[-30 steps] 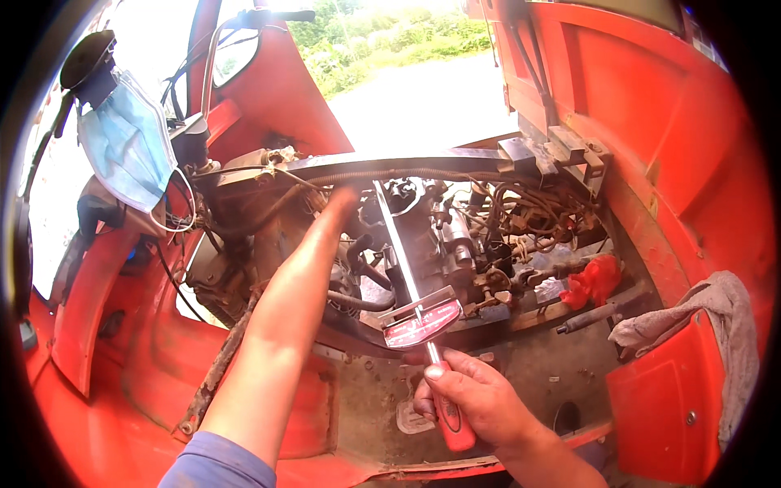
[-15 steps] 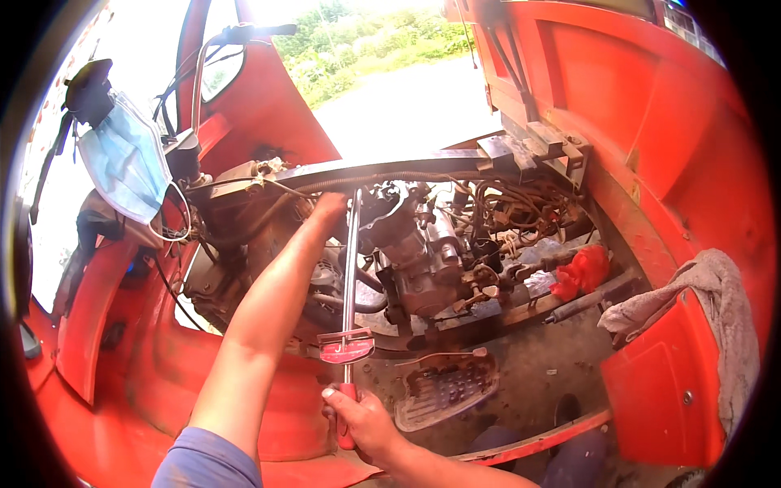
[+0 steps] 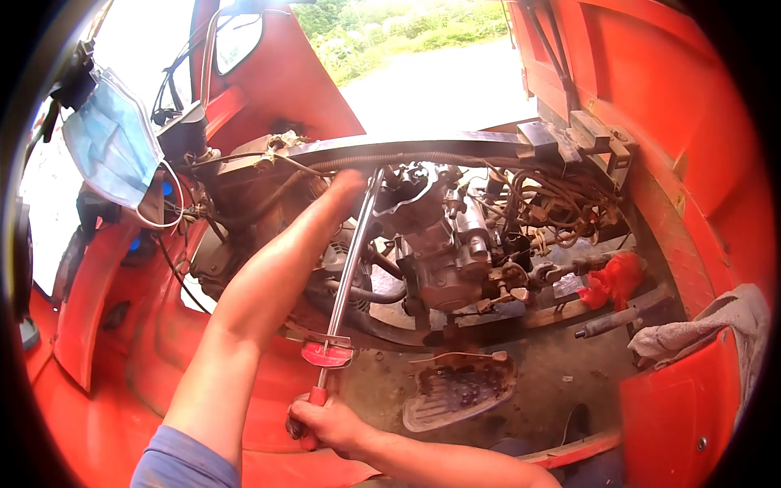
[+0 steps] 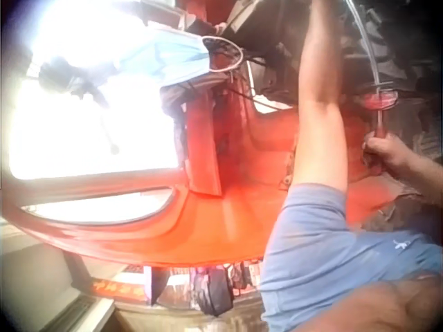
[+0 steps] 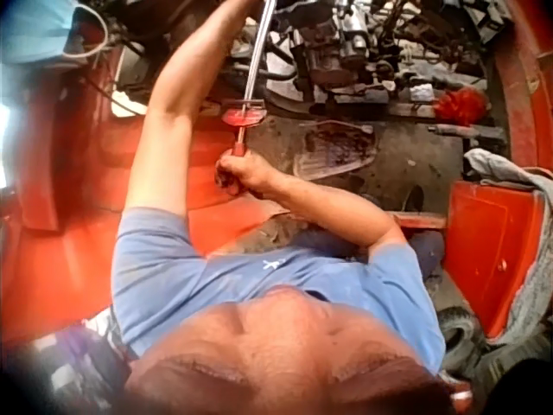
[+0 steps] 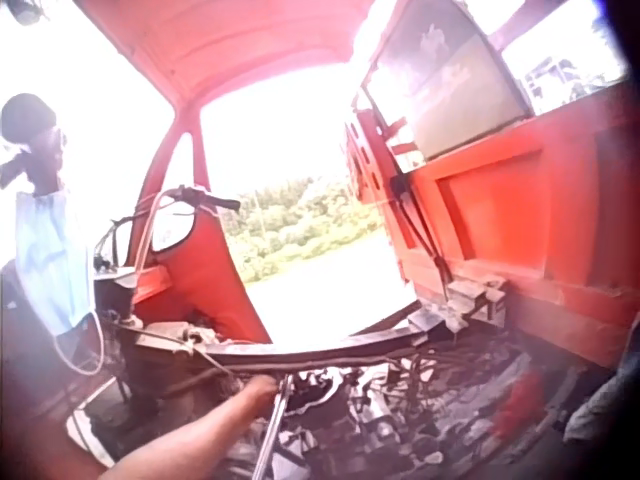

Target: The person works on the disassembled top portion of a small vehicle engine block, using hands to clean or position components before using a torque wrench to check or secure the fasteners manually.

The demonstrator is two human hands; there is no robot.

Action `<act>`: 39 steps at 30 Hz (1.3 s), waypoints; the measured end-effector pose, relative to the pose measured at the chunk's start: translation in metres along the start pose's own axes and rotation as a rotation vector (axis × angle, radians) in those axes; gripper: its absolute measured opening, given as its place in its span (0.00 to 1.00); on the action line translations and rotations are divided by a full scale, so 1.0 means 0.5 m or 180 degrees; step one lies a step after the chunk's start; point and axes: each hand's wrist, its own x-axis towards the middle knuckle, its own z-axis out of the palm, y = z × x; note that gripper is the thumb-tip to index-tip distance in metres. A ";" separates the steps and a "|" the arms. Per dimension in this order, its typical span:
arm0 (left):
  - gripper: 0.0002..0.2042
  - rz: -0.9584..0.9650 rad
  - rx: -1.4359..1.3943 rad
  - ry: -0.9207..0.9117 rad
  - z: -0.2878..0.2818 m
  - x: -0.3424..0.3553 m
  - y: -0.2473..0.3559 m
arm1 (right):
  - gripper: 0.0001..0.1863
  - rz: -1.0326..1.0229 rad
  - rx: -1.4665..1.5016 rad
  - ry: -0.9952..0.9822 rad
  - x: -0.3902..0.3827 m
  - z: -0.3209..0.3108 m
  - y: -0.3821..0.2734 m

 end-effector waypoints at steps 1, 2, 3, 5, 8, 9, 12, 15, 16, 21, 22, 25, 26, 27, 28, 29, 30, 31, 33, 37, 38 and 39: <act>0.20 0.0004 0.0079 -0.0041 -0.002 -0.005 -0.001 | 0.16 0.0074 0.0035 0.0010 0.015 0.004 0.007; 0.19 0.0013 0.0152 -0.0088 -0.006 -0.006 0.000 | 0.16 0.0147 0.0071 0.0020 0.030 0.009 0.014; 0.19 0.0037 0.0263 -0.0152 -0.010 -0.005 0.001 | 0.16 0.0219 0.0107 0.0032 0.045 0.013 0.019; 0.19 0.0082 0.0498 -0.0316 -0.017 -0.003 0.008 | 0.16 0.0231 -0.0012 0.0039 0.076 0.017 0.016; 0.19 0.0133 0.0839 -0.0604 -0.027 -0.009 0.012 | 0.20 0.0176 -0.0224 0.0090 0.130 0.032 0.035; 0.19 0.0151 0.0918 -0.0697 -0.030 -0.006 0.013 | 0.21 0.0175 -0.0230 0.0143 0.151 0.032 0.048; 0.18 0.0048 0.0296 -0.0878 -0.037 -0.002 -0.039 | 0.23 0.0152 -0.0415 0.0338 0.162 0.048 0.033; 0.15 -0.0224 -0.0183 -0.0927 -0.026 -0.001 -0.040 | 0.22 0.0132 -0.0815 0.0728 0.107 0.045 -0.022; 0.16 0.0313 0.0491 -0.0829 -0.036 -0.005 -0.046 | 0.18 0.0192 -0.0990 0.0863 0.102 0.041 -0.012; 0.16 0.0758 0.1152 -0.0443 -0.033 0.002 -0.073 | 0.16 -0.0055 -0.1096 0.0911 0.036 0.053 -0.042; 0.16 0.0628 0.1002 -0.0451 -0.033 0.006 -0.073 | 0.15 -0.0019 -0.1149 0.0921 0.024 0.049 -0.049; 0.17 0.0436 0.0703 -0.0400 -0.027 0.012 -0.077 | 0.15 0.0203 -0.1150 0.0721 -0.056 0.033 -0.095; 0.17 0.0428 0.0631 -0.0377 -0.019 0.014 -0.071 | 0.14 0.0136 -0.1343 0.0920 -0.087 0.020 -0.097; 0.17 0.0440 0.0569 -0.0360 -0.012 0.024 -0.063 | 0.15 0.0206 -0.1198 0.1082 -0.123 0.001 -0.100; 0.17 0.0429 0.0525 -0.0347 -0.006 0.026 -0.059 | 0.16 0.0206 -0.0983 0.1028 -0.167 -0.009 -0.129; 0.17 0.0394 0.0495 -0.0326 -0.006 0.027 -0.063 | 0.18 0.0457 -0.0975 0.1073 -0.212 0.010 -0.202; 0.17 0.0371 0.0455 -0.0309 -0.004 0.027 -0.061 | 0.19 0.0452 -0.0808 0.1014 -0.250 -0.009 -0.236; 0.17 0.0344 0.0432 -0.0298 -0.004 0.026 -0.061 | 0.19 0.0586 -0.0724 0.1071 -0.289 -0.002 -0.295; 0.18 0.0353 0.0385 -0.0265 0.000 0.034 -0.050 | 0.19 0.0351 -0.0629 0.0909 -0.358 -0.030 -0.376; 0.18 0.0284 0.0287 -0.0211 -0.005 0.024 -0.044 | 0.20 -0.0009 -0.1617 0.1035 -0.431 -0.058 -0.545; 0.18 0.0247 0.0273 -0.0197 -0.009 0.019 -0.046 | 0.21 0.0006 -0.1723 0.1315 -0.439 -0.056 -0.583; 0.18 0.0245 0.0257 -0.0177 -0.011 0.016 -0.048 | 0.22 0.0029 -0.2034 0.1621 -0.450 -0.052 -0.626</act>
